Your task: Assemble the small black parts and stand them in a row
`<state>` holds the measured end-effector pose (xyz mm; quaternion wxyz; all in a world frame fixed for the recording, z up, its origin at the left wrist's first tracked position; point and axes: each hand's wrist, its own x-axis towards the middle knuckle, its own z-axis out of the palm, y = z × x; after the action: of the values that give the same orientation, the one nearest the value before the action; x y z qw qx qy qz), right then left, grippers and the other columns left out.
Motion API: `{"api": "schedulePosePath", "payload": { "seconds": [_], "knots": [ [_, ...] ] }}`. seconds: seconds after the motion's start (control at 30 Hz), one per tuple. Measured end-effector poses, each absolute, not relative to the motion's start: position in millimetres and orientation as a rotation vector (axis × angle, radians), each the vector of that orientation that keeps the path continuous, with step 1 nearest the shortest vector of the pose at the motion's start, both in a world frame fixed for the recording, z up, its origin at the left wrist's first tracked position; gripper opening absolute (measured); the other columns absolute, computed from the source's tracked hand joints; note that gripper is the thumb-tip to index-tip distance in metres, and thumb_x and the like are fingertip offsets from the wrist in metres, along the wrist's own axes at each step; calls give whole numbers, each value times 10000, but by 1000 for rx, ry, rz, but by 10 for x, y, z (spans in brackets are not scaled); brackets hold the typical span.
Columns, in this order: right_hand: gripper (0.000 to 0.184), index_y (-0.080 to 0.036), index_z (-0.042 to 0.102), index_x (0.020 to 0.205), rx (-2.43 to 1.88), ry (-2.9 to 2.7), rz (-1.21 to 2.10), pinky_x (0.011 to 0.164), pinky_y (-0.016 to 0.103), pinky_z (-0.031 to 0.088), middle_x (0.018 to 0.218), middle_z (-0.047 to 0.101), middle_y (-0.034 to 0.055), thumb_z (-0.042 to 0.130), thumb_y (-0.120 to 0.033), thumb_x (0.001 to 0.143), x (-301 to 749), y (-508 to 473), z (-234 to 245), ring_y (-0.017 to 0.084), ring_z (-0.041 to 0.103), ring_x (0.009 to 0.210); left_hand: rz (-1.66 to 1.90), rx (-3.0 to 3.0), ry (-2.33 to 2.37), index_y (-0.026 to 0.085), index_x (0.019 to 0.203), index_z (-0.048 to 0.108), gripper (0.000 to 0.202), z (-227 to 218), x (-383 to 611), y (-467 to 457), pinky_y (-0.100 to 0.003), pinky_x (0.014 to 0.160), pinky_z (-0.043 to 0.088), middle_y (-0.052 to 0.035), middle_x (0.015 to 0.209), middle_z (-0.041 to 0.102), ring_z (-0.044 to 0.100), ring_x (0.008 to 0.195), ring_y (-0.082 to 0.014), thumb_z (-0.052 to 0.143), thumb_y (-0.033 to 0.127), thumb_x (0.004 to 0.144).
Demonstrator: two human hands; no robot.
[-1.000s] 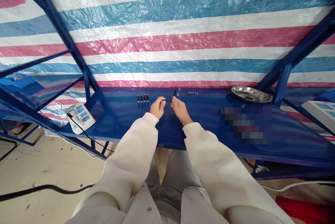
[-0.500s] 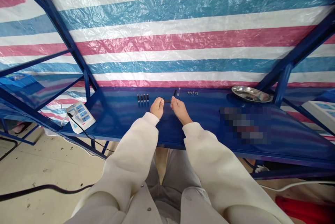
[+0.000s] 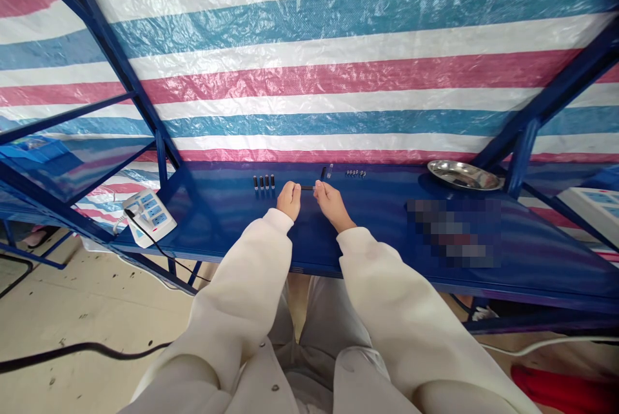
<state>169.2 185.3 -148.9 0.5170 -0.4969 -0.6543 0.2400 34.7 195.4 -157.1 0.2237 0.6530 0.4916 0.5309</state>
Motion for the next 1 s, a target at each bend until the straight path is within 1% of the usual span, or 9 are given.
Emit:
{"api": "schedulePosePath", "payload": {
  "seconds": [0.2,0.47,0.57,0.73,0.87,1.0],
  "knots": [
    [442,-217,418,660,-1188,-1597,565,602,267,378,604,487,-1,263,-575,867,1703,1876,-1519,130,457,571,1438,1870,1351,193,690,468,406,-1567,332,1943,-288,641,443,-11,617,477,529,637,-142,310,509,891],
    [298,-210,452,821,-1141,-1633,583,635,281,407,694,512,3,343,-485,859,1733,1937,-1589,140,483,640,1498,1829,1382,193,708,472,356,-1552,309,1966,-264,670,442,-2,648,492,528,652,-126,349,471,892],
    [263,-204,472,879,-1122,-1655,592,649,286,423,771,554,24,372,-445,853,1737,1950,-1602,145,512,680,1486,1838,1423,192,751,468,305,-1545,299,1968,-248,678,436,3,673,499,523,649,-114,337,419,907],
    [271,-195,534,989,-1151,-1755,503,700,302,437,934,604,66,416,-394,849,1758,1930,-1578,161,551,746,1452,1849,1465,189,827,471,225,-1545,299,1973,-238,682,432,-3,731,531,523,656,-107,336,346,914],
    [221,-200,588,935,-1172,-1905,365,722,297,434,945,591,71,441,-343,851,1791,1916,-1569,163,549,751,1478,1863,1504,184,859,487,181,-1541,300,1981,-247,714,438,-24,794,569,539,700,-114,355,298,907],
    [168,-195,607,879,-1343,-1925,230,697,297,426,902,559,77,468,-274,829,1830,1943,-1628,178,537,761,1516,1880,1525,176,885,512,155,-1536,297,1986,-249,725,446,-60,885,592,563,777,-130,389,270,890]
  ]
}}
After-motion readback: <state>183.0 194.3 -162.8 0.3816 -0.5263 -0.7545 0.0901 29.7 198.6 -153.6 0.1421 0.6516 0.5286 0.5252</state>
